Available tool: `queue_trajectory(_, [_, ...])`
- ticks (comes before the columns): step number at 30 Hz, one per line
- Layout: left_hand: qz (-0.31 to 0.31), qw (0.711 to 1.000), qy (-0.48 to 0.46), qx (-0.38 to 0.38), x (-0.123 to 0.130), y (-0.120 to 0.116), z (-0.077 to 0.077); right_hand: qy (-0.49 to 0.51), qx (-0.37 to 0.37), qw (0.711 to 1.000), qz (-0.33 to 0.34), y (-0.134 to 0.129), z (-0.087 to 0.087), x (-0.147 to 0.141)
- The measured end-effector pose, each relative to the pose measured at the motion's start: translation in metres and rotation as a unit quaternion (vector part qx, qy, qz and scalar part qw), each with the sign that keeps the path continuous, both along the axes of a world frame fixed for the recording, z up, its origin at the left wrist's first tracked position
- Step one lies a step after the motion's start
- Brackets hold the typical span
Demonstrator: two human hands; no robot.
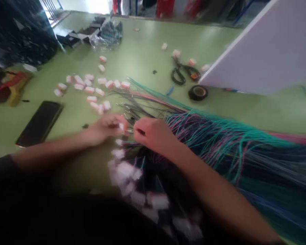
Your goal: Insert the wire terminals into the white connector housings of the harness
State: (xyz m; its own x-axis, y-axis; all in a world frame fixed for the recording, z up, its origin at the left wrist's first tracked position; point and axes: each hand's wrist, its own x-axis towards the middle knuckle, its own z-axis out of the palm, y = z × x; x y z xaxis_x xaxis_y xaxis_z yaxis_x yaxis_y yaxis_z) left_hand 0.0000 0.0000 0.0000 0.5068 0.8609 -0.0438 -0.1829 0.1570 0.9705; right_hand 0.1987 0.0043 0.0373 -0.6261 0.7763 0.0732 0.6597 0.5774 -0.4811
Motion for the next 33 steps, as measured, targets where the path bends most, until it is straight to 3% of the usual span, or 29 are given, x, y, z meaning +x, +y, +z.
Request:
queue_trajectory(14, [0.067,0.996,0.051,-0.031,0.005,-0.009,0.002,-0.040,-0.070,0.992,-0.100,-0.009,-0.007,-0.020])
queue_trajectory(19, [0.074,0.994,0.072,-0.021,0.005,-0.010,0.002,-0.064,-0.062,0.991,-0.100,-0.013,-0.009,-0.025])
queue_trajectory(24, [0.046,0.994,0.099,-0.026,0.005,-0.010,0.006,-0.005,-0.144,0.989,-0.030,0.005,0.002,-0.006])
queue_trajectory(26, [0.012,0.994,0.109,-0.026,0.005,-0.010,0.009,-0.026,-0.101,0.992,-0.069,0.015,0.006,0.004])
queue_trajectory(29, [-0.037,0.991,0.130,-0.010,0.002,-0.008,0.010,-0.148,-0.012,0.979,-0.140,0.023,0.006,0.012])
queue_trajectory(33, [-0.077,0.986,0.145,0.007,0.000,-0.008,0.008,-0.271,0.025,0.955,-0.116,0.020,0.001,0.006])
